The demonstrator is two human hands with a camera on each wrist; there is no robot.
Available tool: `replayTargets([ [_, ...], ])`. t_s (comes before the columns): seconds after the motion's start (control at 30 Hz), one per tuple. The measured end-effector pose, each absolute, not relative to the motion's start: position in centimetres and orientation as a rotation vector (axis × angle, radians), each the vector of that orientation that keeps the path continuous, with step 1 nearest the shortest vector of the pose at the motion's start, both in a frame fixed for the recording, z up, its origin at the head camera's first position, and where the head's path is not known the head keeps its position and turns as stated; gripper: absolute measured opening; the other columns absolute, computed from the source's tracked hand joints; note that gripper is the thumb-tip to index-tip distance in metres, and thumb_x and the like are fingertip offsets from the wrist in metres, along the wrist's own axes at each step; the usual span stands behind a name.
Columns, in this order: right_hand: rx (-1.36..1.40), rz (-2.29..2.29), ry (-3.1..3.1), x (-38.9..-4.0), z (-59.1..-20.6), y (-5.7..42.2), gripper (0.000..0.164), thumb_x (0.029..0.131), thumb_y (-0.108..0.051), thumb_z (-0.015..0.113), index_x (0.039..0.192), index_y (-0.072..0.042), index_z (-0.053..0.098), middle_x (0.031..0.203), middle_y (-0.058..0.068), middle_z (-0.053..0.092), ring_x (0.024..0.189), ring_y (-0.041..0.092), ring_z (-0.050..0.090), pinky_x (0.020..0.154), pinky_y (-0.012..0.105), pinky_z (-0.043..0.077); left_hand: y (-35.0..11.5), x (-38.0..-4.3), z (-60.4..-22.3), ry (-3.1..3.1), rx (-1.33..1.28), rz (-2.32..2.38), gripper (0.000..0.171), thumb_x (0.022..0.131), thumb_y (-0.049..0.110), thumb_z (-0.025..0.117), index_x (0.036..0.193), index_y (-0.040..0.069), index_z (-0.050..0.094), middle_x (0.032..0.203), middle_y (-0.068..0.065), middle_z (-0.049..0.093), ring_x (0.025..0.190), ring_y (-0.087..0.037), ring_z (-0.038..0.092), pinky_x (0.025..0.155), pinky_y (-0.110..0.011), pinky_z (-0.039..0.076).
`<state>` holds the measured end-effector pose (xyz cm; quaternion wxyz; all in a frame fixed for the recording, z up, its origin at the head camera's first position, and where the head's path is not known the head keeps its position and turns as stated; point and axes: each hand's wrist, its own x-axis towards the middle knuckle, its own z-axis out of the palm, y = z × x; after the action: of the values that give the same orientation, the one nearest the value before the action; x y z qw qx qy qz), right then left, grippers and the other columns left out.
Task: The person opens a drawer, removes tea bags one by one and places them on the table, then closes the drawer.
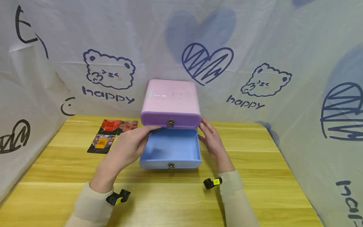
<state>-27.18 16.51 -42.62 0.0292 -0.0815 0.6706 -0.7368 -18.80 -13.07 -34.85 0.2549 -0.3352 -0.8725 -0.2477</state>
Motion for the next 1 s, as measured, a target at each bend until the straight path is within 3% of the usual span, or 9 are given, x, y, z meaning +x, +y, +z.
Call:
replayTargets([
  [0.13,-0.249,-2.258,2.078,-27.2,-42.6,16.6,0.051,0.087,-0.046,0.054,0.134,-0.031,0.043,0.141,-0.006,0.036,0.123,0.01,0.032,0.1,0.05,0.034,-14.0,-18.8,-35.0,-2.332,-0.851,-0.725,0.042,0.091,0.009,0.049,0.129,0.026,0.05,0.114,-0.002,0.061,0.086,-0.009,0.055,0.073,-0.035,0.053],
  [0.2,-0.25,-2.254,2.078,-27.1,-42.6,16.6,0.05,0.087,-0.046,0.053,0.134,-0.031,0.043,0.142,-0.006,0.035,0.123,0.01,0.032,0.1,0.05,0.034,-14.5,-18.8,-35.1,-2.299,-0.823,-0.744,0.041,0.09,0.007,0.048,0.128,0.024,0.051,0.11,-0.001,0.063,0.075,-0.008,0.052,0.064,-0.031,0.052],
  [0.33,-0.256,-2.259,2.067,-27.1,-42.6,16.6,0.05,0.087,-0.045,0.053,0.134,-0.031,0.043,0.142,-0.006,0.035,0.123,0.01,0.032,0.1,0.049,0.034,-15.4,-18.8,-35.2,-2.221,-0.779,-0.777,0.043,0.089,0.004,0.05,0.128,0.021,0.051,0.108,0.0,0.063,0.074,-0.006,0.05,0.062,-0.027,0.051],
  [0.57,-0.251,-2.252,2.055,-27.1,-42.4,16.6,0.048,0.089,-0.042,0.052,0.135,-0.031,0.042,0.143,-0.005,0.034,0.124,0.01,0.031,0.1,0.048,0.035,-17.2,-19.1,-35.4,-2.109,-0.668,-0.727,0.048,0.084,-0.003,0.054,0.128,0.017,0.052,0.119,-0.001,0.059,0.101,-0.013,0.054,0.08,-0.036,0.051],
  [0.8,-0.272,-2.22,2.089,-26.1,-41.1,16.4,0.048,0.091,-0.039,0.049,0.137,-0.027,0.04,0.144,-0.002,0.033,0.124,0.012,0.031,0.1,0.049,0.035,-19.1,-19.6,-36.2,-2.185,-0.585,-0.577,0.047,0.088,0.0,0.05,0.13,0.021,0.049,0.124,-0.001,0.056,0.106,-0.018,0.052,0.073,-0.043,0.053],
  [1.0,-0.275,-2.22,2.092,-25.7,-40.6,16.2,0.049,0.091,-0.039,0.05,0.137,-0.026,0.04,0.144,-0.001,0.032,0.125,0.013,0.031,0.101,0.048,0.034,-20.2,-20.1,-37.1,-2.244,-0.587,-0.496,0.051,0.085,-0.004,0.053,0.13,0.019,0.05,0.121,-0.006,0.059,0.104,-0.022,0.054,0.065,-0.044,0.054],
])
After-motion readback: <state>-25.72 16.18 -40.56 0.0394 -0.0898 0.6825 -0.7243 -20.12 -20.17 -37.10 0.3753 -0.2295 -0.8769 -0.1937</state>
